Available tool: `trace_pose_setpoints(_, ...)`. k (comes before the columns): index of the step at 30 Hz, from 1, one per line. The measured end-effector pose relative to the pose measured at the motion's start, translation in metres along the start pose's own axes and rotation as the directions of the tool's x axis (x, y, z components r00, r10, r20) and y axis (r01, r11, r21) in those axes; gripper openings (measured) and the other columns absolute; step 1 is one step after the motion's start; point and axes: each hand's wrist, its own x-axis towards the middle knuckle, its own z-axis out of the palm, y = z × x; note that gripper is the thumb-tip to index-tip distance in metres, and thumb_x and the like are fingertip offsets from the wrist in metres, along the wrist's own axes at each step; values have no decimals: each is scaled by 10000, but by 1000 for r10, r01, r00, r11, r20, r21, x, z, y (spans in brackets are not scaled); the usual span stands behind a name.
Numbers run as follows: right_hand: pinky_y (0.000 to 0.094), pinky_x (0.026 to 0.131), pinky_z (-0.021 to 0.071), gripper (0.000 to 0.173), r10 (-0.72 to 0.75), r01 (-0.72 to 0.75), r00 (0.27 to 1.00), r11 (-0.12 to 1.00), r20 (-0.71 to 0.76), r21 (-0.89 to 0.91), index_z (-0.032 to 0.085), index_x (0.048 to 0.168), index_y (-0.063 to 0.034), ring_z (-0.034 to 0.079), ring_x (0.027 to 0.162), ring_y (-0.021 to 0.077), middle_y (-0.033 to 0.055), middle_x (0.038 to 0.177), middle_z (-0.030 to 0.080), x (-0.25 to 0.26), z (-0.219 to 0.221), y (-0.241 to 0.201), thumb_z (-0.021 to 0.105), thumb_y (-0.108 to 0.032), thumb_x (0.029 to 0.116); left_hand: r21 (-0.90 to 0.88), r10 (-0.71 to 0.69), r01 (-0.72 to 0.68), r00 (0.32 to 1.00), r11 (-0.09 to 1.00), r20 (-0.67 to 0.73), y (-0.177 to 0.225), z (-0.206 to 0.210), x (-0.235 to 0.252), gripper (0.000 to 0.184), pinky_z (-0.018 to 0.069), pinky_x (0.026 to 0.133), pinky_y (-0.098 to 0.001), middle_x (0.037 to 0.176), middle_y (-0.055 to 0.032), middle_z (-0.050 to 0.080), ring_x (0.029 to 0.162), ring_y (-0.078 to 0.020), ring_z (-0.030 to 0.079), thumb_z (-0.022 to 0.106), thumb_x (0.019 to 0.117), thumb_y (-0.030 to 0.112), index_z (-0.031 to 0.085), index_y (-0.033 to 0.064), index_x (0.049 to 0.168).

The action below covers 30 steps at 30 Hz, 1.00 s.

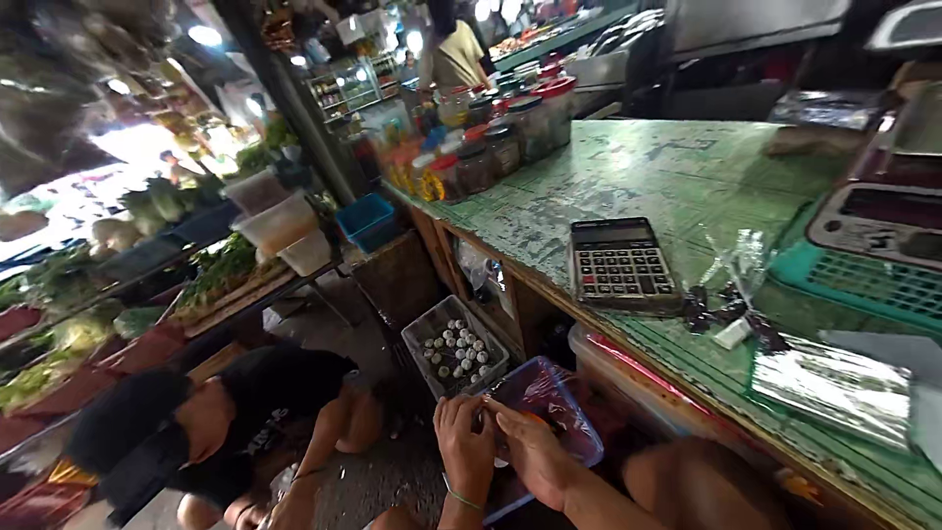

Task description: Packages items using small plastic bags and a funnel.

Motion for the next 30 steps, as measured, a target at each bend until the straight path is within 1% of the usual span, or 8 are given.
trace_pose_setpoints(7, 372, 1099, 463, 451, -72, 63, 994, 992, -81, -113, 497, 1491, -36, 559, 1313, 177, 108, 1477, 556, -1, 10, -13, 515, -177, 1063, -75, -70, 71, 997, 995, 8, 1, 22, 11, 192, 491, 1037, -513, 883, -62, 728, 948, -232, 705, 655, 787, 249, 718, 72, 751)
trace_pose_setpoints(13, 365, 995, 532, 234, -129, 50, 972, 930, -195, -365, 737, 1185, -33, 668, 1105, 148, 88, 1180, 725, 4, -5, -21, 631, -146, 1009, -122, -203, 227, 962, 966, 181, 3, 12, 14, 87, 531, 837, -448, 839, -30, 688, 878, -203, 658, 666, 770, 161, 720, 93, 762)
trace_pose_setpoints(15, 340, 823, 556, 212, -110, 13, 968, 919, -226, -393, 748, 1048, -27, 675, 880, 132, 67, 959, 724, 5, -7, -27, 686, -220, 984, -276, -332, 406, 901, 871, 279, 5, 5, 12, 57, 554, 702, -345, 789, -11, 679, 763, -126, 656, 660, 793, 117, 697, 73, 790)
trace_pose_setpoints(17, 319, 743, 574, 234, -54, -22, 979, 929, -196, -369, 694, 1047, -7, 667, 779, 134, 66, 901, 697, 5, -7, -31, 666, -235, 1001, -496, -439, 589, 807, 638, 394, 6, 2, 11, 30, 537, 593, -298, 703, -39, 652, 637, -124, 626, 633, 810, 42, 651, 31, 789)
trace_pose_setpoints(20, 319, 708, 560, 156, -3, -47, 990, 934, -139, -353, 631, 1026, -3, 625, 726, 135, 58, 866, 637, 3, -6, -31, 650, -154, 992, -556, -475, 664, 747, 500, 466, 7, -1, 5, 49, 523, 601, -273, 689, -25, 616, 636, -110, 601, 611, 800, 8, 606, 47, 771)
trace_pose_setpoints(23, 304, 668, 534, 105, 30, -43, 999, 925, -41, -376, 580, 1057, -24, 576, 677, 115, 32, 835, 582, 4, -13, -32, 598, -114, 1005, -592, -325, 527, 848, 610, 419, 6, -6, 1, 233, 595, 809, -287, 997, -77, 707, 921, -132, 689, 626, 783, -25, 658, -18, 1014)
trace_pose_setpoints(25, 296, 646, 507, 88, 30, -31, 1000, 925, -8, -379, 563, 1074, -37, 536, 664, 109, 18, 826, 540, 3, -16, -35, 556, -85, 1000, -626, -181, 410, 899, 663, 398, 7, -11, 0, 252, 592, 930, -321, 1138, -127, 731, 1076, -173, 699, 623, 803, -52, 720, -54, 1035)
trace_pose_setpoints(30, 301, 640, 506, 44, 36, -26, 999, 952, 27, -306, 547, 1008, -80, 530, 649, 108, -6, 772, 523, 3, -19, -37, 527, -57, 976, -647, -161, 460, 869, 608, 468, 10, -22, -3, 149, 617, 844, -276, 978, -70, 764, 901, -107, 727, 683, 848, -83, 766, -27, 958)
